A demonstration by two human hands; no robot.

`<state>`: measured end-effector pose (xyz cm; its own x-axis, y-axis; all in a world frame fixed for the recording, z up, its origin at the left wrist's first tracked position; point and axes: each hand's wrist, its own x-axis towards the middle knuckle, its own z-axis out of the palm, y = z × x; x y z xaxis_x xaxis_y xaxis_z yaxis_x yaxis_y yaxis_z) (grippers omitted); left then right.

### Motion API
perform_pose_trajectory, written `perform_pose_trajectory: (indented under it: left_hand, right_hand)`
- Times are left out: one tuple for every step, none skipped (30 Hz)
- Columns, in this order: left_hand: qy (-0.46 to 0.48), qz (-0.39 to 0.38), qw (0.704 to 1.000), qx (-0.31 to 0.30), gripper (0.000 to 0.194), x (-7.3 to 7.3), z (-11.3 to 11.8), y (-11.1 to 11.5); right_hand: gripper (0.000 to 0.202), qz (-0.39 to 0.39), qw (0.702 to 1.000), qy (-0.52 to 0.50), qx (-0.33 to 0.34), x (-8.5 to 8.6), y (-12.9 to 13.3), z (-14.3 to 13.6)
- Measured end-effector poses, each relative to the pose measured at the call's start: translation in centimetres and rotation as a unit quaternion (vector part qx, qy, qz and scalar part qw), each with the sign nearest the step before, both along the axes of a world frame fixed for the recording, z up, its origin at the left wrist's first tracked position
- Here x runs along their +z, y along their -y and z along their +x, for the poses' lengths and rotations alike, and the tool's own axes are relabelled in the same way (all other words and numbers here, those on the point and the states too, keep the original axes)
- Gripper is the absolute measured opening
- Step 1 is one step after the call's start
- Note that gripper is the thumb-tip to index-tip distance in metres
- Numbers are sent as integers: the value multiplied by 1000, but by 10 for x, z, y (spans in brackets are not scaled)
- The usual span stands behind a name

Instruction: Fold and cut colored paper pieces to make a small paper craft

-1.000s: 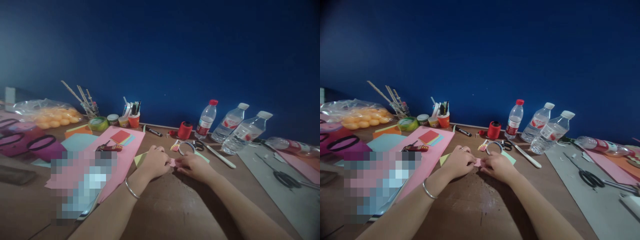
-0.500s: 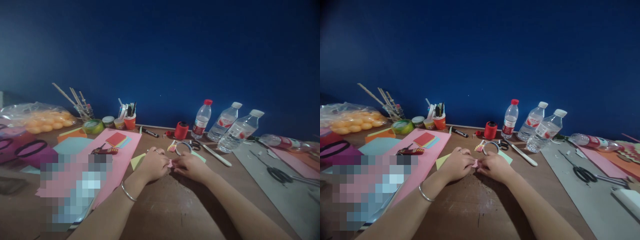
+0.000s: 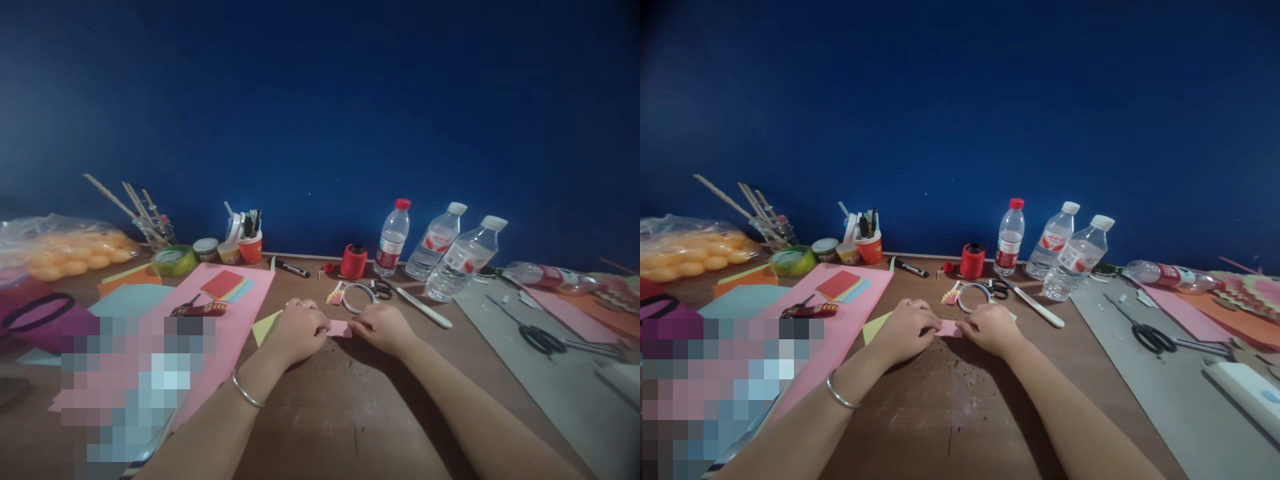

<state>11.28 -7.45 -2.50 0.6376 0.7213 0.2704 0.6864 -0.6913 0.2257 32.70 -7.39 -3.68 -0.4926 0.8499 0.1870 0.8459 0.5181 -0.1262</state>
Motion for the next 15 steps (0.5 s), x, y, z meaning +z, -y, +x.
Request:
perform_pose_trajectory:
  left_hand:
    - [0,-1,1000,-2,21,0,0,0]
    - [0,-1,1000,-3,20,0,1,0]
    - [1,-1,1000,-2,19,0,1,0]
    - [3,0,1000,1,18,0,2,-1]
    - [4,1,1000,3,16,0,2,-1]
    - [5,3,1000,4,14,0,3,-1]
    - [6,4,1000,4,12,1,3,-1]
    - [7,4,1000,1,11,1,4,-1]
    - [8,4,1000,-3,10,1,4,-1]
    - [8,3,1000,-6,10,1,4,-2]
    - [9,5,1000,-9,10,1,4,-2]
    - [10,6,1000,-11,10,0,3,-2]
    - [10,9,1000,-12,11,0,3,-3]
    - [10,11,1000,-12,12,-1,2,-4]
    - [10,13,1000,-10,14,-2,1,-4]
  right_hand:
    - [47,24,999,-15,-26,-2,0,1]
    - [48,49,997,-40,-53,-3,0,2]
    - [48,71,992,-75,-79,-5,-1,3]
    - [47,87,984,-119,-102,-6,-1,4]
    - [45,97,974,-167,-120,-7,-1,6]
    - [43,100,962,-214,-134,-8,-2,7]
    - [42,96,951,-256,-146,-9,-2,7]
    - [42,91,939,-292,-159,-9,-3,8]
    - [42,86,927,-321,-172,-10,-4,9]
    - [42,82,917,-343,-185,-11,-5,10]
    - [42,77,910,-358,-196,-11,-7,11]
    - [40,70,906,-365,-202,-11,-9,13]
    - [37,57,909,-362,-198,-10,-12,16]
    - [31,34,919,-348,-180,-9,-14,19]
    - [26,0,935,-322,-149,-7,-17,23]
